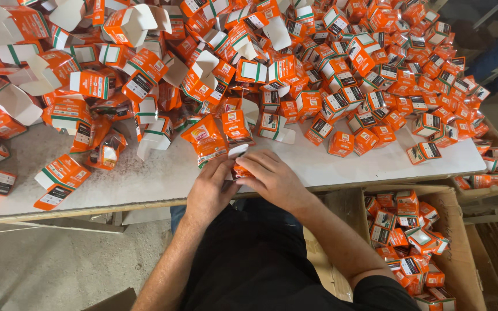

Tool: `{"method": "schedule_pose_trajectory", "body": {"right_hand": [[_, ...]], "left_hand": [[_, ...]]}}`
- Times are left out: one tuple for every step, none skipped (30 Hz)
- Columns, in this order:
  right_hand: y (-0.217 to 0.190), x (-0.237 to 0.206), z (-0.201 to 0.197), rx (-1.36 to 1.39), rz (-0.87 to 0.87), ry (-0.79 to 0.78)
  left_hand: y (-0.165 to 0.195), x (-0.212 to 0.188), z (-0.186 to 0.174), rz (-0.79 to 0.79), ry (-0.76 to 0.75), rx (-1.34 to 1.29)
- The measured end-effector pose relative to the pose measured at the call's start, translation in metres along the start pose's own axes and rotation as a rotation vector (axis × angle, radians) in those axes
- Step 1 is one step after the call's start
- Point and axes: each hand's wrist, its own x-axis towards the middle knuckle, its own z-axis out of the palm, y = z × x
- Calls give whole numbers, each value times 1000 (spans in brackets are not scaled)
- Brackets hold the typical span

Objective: The person picks flat folded cardboard cartons one at a time from a large pile on the table, unfolds and presses them into open boxes by hand, and places the finished boxes back onto the pile and into a cardboard bin below the table.

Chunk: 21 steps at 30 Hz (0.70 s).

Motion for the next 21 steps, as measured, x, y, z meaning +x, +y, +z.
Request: {"method": "schedule_pose_trajectory", "body": {"right_hand": [[1, -3, -7, 2, -30, -70], [1, -5, -11, 8, -60, -142], [2, -6, -11, 1, -12, -145], [4, -7, -11, -11, 35, -142], [6, -8, -8, -21, 86, -143], [9, -9, -4, 5, 60, -126], [14, -7, 2, 29, 36, -108], [17, -8, 7, 56, 15, -96], [19, -9, 12, 66, 75, -87], [21, -8, 18, 74, 128, -72], [23, -6, 23, 82, 179, -55], [24, -6, 27, 10, 160, -7], [23, -6, 30, -59, 145, 41], [21, -6, 32, -131, 131, 96], [20, -6, 33, -173, 114, 104], [18, -8, 32, -217, 96, 109], [16, -11, 30, -263, 79, 109], [14, -14, 27, -274, 58, 83], [12, -16, 25, -283, 37, 62], [11, -19, 24, -292, 20, 41], [10, -20, 23, -286, 42, 36]], "left_hand": [[0, -1, -1, -87, -35, -57], [0, -1, -1, -177, -70, -114], [0, -2, -2, -107, -54, -87], [-1, -2, -2, -31, -40, -60], [-1, -3, -2, 42, -26, -35], [-2, -4, -2, 64, -10, -7], [-4, -3, -2, 88, 4, 21], [-4, -4, -1, 105, 18, 46], [-4, -6, 1, 92, 28, 55], [-5, -6, 3, 84, 40, 70], [-6, -6, 4, 80, 53, 88], [-6, -7, 6, 73, 58, 80], [-7, -8, 7, 64, 59, 73], [-7, -10, 7, 61, 57, 66], [-8, -11, 7, 46, 57, 77], [-7, -12, 7, 30, 58, 83], [-7, -13, 6, 12, 61, 86], [-6, -14, 6, 14, 103, 54], [-6, -14, 5, 18, 143, 26], [-5, -13, 4, 22, 180, -3], [-5, -12, 3, 126, 173, 21]]}}
